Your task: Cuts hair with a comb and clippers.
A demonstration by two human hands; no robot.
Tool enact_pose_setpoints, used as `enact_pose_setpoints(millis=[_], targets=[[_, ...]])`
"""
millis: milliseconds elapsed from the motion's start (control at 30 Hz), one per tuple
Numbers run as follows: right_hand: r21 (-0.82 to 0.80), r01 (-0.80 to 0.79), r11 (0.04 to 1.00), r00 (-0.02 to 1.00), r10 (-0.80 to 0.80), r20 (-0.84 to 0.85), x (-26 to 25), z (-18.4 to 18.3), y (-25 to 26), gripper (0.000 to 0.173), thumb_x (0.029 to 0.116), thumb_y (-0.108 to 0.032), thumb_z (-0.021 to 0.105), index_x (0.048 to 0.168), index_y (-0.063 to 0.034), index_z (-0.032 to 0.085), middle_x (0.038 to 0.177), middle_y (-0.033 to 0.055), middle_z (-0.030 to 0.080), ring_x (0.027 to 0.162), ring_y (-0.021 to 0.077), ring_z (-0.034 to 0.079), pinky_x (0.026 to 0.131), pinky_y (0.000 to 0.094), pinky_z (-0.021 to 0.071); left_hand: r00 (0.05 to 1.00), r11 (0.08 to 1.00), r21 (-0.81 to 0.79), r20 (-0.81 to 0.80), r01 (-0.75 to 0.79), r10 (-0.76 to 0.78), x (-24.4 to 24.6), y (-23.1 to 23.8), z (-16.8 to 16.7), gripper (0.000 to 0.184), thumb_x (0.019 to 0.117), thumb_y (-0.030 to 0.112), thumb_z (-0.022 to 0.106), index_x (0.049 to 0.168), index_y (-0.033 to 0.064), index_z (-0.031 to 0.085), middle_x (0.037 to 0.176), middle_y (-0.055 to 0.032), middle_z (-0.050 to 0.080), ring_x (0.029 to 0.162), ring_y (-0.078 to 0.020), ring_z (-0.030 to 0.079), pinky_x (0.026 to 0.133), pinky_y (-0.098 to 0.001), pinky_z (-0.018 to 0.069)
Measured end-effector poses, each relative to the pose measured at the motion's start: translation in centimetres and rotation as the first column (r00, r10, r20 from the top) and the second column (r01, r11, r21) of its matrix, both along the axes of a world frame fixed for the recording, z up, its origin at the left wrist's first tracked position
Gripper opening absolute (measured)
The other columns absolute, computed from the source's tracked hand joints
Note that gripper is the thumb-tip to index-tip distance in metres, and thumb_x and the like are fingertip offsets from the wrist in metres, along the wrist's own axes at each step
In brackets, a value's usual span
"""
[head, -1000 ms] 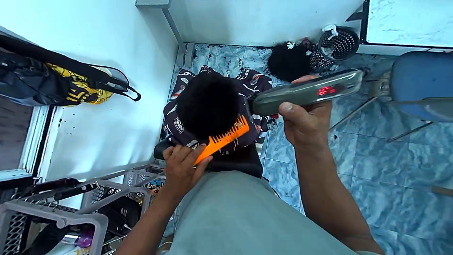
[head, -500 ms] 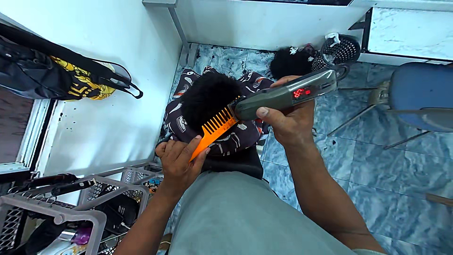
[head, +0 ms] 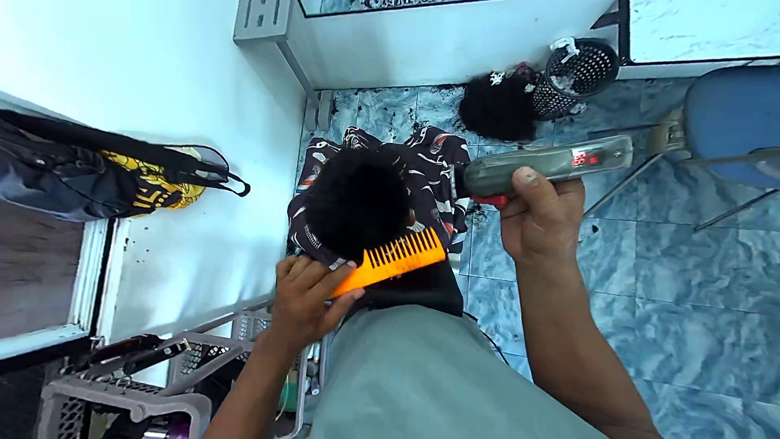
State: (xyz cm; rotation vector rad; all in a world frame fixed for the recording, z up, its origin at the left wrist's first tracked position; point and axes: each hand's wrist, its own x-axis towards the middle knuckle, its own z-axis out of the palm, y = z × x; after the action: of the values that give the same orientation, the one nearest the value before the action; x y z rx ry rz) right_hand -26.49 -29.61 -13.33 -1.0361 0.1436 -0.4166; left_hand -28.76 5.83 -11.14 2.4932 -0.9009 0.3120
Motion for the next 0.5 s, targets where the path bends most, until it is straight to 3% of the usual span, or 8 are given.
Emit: enact_pose_setpoints(millis=[100, 133, 167, 233, 267, 333, 400, 500], targets=[[0.047, 0.017, 0.999, 0.999, -0.015, -0.044, -0.3, -0.2, 0.3, 0.043, 0.0945, -0.018, 0.075, 0.131, -0.0121, 0.051, 0.116, 0.0072, 0.069, 0.102, 0.0243, 0.072, 0.088, 0.0454, 0.0634, 0.938, 0.937, -0.054, -0.059, -0.346, 0.343, 3.6, 2.0, 3.0, 0.033, 0.1026, 0.029, 0.063, 0.118, 0.0022, 0.073, 0.093, -0.0172, 0.069, 0.089, -0.0258, 0.066, 0.087, -0.0469, 0.0516], [0.054, 0.033, 0.998, 0.998, -0.029, -0.062, -0.3, -0.3, 0.3, 0.043, 0.0945, -0.018, 0.075, 0.131, -0.0120, 0.052, 0.115, 0.0073, 0.069, 0.101, 0.0244, 0.072, 0.087, 0.0453, 0.0639, 0.878, 0.866, -0.144, -0.109, -0.479, 0.467, 4.8, 3.0, 4.2, 0.032, 0.1057, 0.028, 0.058, 0.114, 0.0005, 0.072, 0.094, -0.0103, 0.070, 0.084, -0.0142, 0.066, 0.080, -0.0349, 0.0558], [0.057, 0.049, 0.997, 0.996, -0.044, -0.080, -0.3, -0.5, 0.2, 0.043, 0.0950, -0.018, 0.074, 0.131, -0.0120, 0.052, 0.114, 0.0075, 0.069, 0.099, 0.0246, 0.073, 0.085, 0.0455, 0.0643, 0.854, 0.822, -0.235, -0.170, -0.519, 0.491, 5.7, 3.7, 5.2, 0.031, 0.1077, 0.029, 0.054, 0.111, 0.0028, 0.070, 0.088, 0.0002, 0.065, 0.074, -0.0046, 0.059, 0.070, -0.0256, 0.0515], [0.066, 0.095, 0.993, 0.990, -0.087, -0.115, 0.1, -1.1, 0.1, 0.041, 0.0944, -0.018, 0.074, 0.127, -0.0113, 0.051, 0.110, 0.0081, 0.070, 0.094, 0.0253, 0.074, 0.081, 0.0469, 0.0653, 0.919, 0.898, -0.249, -0.258, -0.363, 0.299, 5.7, 3.7, 6.9, 0.027, 0.1041, 0.035, 0.059, 0.099, 0.0118, 0.071, 0.078, 0.0113, 0.062, 0.068, 0.0037, 0.056, 0.063, -0.0187, 0.0501], [0.067, 0.105, 0.992, 0.987, -0.096, -0.129, 0.4, -1.3, 0.1, 0.041, 0.0943, -0.018, 0.075, 0.127, -0.0108, 0.051, 0.109, 0.0082, 0.070, 0.093, 0.0252, 0.074, 0.080, 0.0470, 0.0656, 0.938, 0.957, -0.198, -0.315, -0.212, 0.142, 5.5, 3.3, 7.5, 0.025, 0.0994, 0.040, 0.066, 0.102, 0.0167, 0.076, 0.081, 0.0110, 0.065, 0.075, 0.0019, 0.059, 0.072, -0.0217, 0.0529], [0.071, 0.105, 0.992, 0.986, -0.094, -0.140, 1.0, -1.5, 0.5, 0.040, 0.0937, -0.017, 0.075, 0.125, -0.0106, 0.051, 0.107, 0.0074, 0.070, 0.091, 0.0240, 0.074, 0.079, 0.0453, 0.0658, 0.926, 0.995, -0.085, -0.370, 0.045, -0.074, 6.2, 1.5, 8.1, 0.029, 0.0926, 0.049, 0.074, 0.105, 0.0233, 0.080, 0.078, 0.0083, 0.065, 0.081, -0.0051, 0.057, 0.089, -0.0371, 0.0431], [0.066, 0.080, 0.995, 0.990, -0.071, -0.123, 1.5, -1.3, 1.1, 0.040, 0.0935, -0.016, 0.075, 0.125, -0.0103, 0.052, 0.107, 0.0069, 0.070, 0.091, 0.0222, 0.074, 0.078, 0.0420, 0.0656, 0.923, 0.987, 0.029, -0.359, 0.157, -0.136, 7.9, 0.0, 8.6, 0.031, 0.0903, 0.052, 0.075, 0.103, 0.0245, 0.081, 0.073, 0.0089, 0.062, 0.079, -0.0060, 0.055, 0.092, -0.0428, 0.0386], [0.062, 0.066, 0.996, 0.991, -0.057, -0.125, 2.3, -1.2, 2.0, 0.041, 0.0929, -0.015, 0.077, 0.125, -0.0087, 0.053, 0.105, 0.0077, 0.071, 0.089, 0.0220, 0.074, 0.075, 0.0400, 0.0660, 0.954, 0.967, 0.186, -0.274, 0.174, -0.119, 11.1, -1.8, 9.0, 0.036, 0.0892, 0.055, 0.074, 0.101, 0.0216, 0.081, 0.070, 0.0060, 0.061, 0.075, -0.0107, 0.054, 0.090, -0.0485, 0.0381]])
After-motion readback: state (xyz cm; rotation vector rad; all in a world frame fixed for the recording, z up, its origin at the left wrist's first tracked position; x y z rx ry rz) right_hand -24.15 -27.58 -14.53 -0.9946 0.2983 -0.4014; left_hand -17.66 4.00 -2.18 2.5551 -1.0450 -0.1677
